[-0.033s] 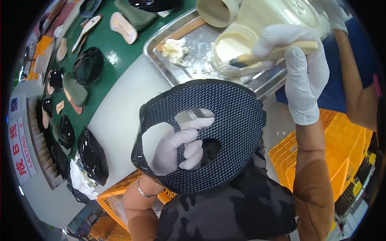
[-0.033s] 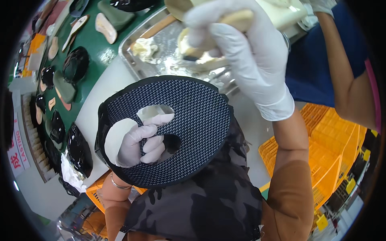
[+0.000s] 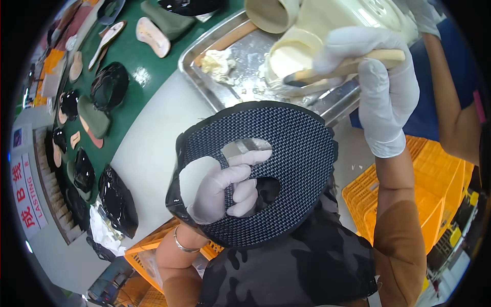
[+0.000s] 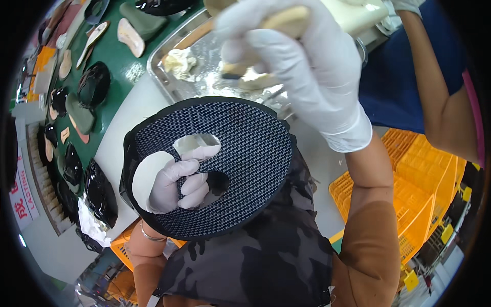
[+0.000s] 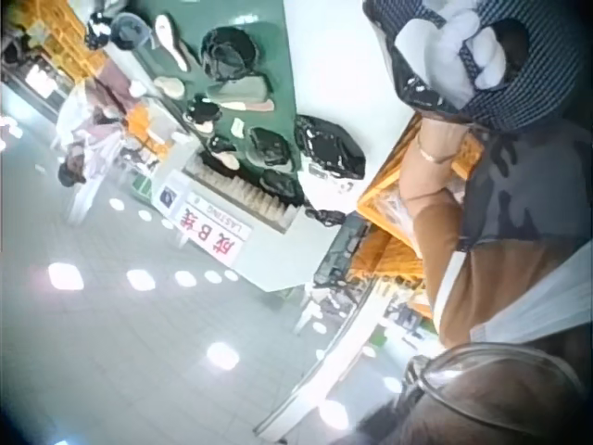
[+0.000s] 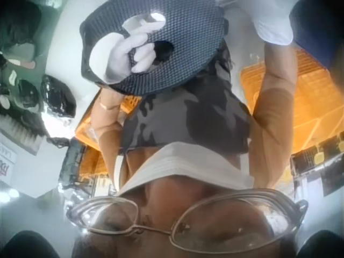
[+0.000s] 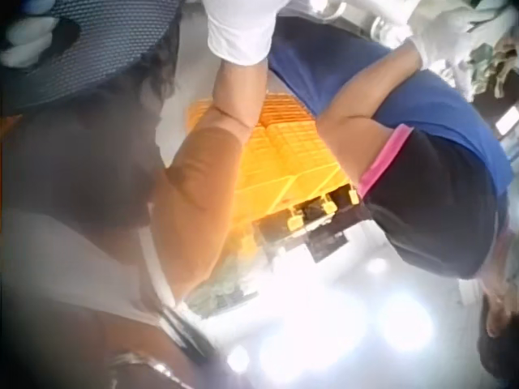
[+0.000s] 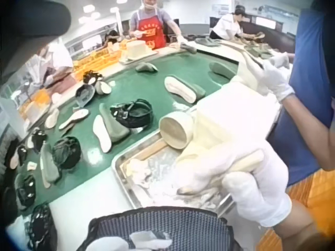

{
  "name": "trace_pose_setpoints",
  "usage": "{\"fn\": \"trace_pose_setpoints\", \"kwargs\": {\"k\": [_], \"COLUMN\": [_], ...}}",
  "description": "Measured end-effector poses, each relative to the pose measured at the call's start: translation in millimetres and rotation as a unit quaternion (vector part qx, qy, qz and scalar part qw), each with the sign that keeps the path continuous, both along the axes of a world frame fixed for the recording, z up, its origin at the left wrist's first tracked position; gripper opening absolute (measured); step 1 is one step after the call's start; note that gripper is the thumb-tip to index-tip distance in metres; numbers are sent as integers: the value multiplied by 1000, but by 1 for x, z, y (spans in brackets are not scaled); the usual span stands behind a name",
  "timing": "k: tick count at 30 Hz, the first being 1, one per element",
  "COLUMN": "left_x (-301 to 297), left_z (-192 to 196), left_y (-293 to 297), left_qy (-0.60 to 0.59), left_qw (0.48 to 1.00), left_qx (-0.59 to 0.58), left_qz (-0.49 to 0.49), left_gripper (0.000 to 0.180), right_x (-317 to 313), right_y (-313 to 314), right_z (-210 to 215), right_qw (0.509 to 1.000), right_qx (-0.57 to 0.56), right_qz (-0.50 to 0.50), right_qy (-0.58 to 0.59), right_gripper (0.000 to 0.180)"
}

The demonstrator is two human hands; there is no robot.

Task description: The person applies a white adhesive to the inner lining of shoe uppers using a brush. They repeatedly dip the brush into a container of glue and coat the interior of the shoe parts, which are placed on a green workbench. The person handles the shoe parts one at a time, applying the glue to the edges and inner surfaces.

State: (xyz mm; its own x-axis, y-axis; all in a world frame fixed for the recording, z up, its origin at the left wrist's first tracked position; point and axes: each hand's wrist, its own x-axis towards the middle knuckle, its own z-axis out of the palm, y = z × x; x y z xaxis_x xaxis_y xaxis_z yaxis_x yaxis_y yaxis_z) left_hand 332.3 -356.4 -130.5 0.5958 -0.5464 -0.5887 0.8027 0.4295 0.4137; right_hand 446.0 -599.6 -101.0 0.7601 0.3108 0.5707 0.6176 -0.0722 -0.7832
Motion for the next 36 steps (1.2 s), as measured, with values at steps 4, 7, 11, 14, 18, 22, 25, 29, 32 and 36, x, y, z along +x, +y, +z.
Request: {"fn": "trace_pose_setpoints", "kwargs": {"k": [4, 7, 11, 14, 18, 22, 25, 29, 32, 36], "left_x": [2, 0, -3, 2, 2, 1, -3, -12, -18, -25], "left_z": [-5, -12, -12, -4, 2, 2, 0, 3, 4, -6], "left_y": [-7, -17, -26, -20, -14, -10, -12, -12, -5, 8], "left_qy": [32, -83, -118, -55, 8, -14, -1, -35, -44, -55], "left_qw": [999, 988, 977, 998, 1000, 999, 999, 997, 994, 991], "left_qx": [-11, 133, 175, 14, 20, -16, 11, 40, 58, -5], "left_qz": [-5, -3, 8, -17, 12, 43, 45, 48, 84, 124], "left_gripper": [35, 29, 35, 19, 37, 39, 38, 38, 38, 40], "right_x": [3, 2, 5, 9, 7, -3, -8, -6, -10, -24], "right_y": [-1, 0, 10, 12, 0, -6, 4, 15, 10, -6], "right_z": [8, 16, 17, 16, 23, 33, 34, 24, 11, -13], "right_qw": [985, 966, 917, 900, 937, 980, 988, 970, 988, 1000], "right_qx": [-113, -197, -307, -336, -269, -165, 29, -92, -48, 15], "right_qz": [-27, 17, 72, 100, 107, 97, 139, 146, 119, 21], "right_qy": [-130, -169, -243, -258, -194, -62, -55, -169, -82, 15], "right_gripper": [26, 25, 24, 23, 22, 19, 16, 15, 20, 29]}}
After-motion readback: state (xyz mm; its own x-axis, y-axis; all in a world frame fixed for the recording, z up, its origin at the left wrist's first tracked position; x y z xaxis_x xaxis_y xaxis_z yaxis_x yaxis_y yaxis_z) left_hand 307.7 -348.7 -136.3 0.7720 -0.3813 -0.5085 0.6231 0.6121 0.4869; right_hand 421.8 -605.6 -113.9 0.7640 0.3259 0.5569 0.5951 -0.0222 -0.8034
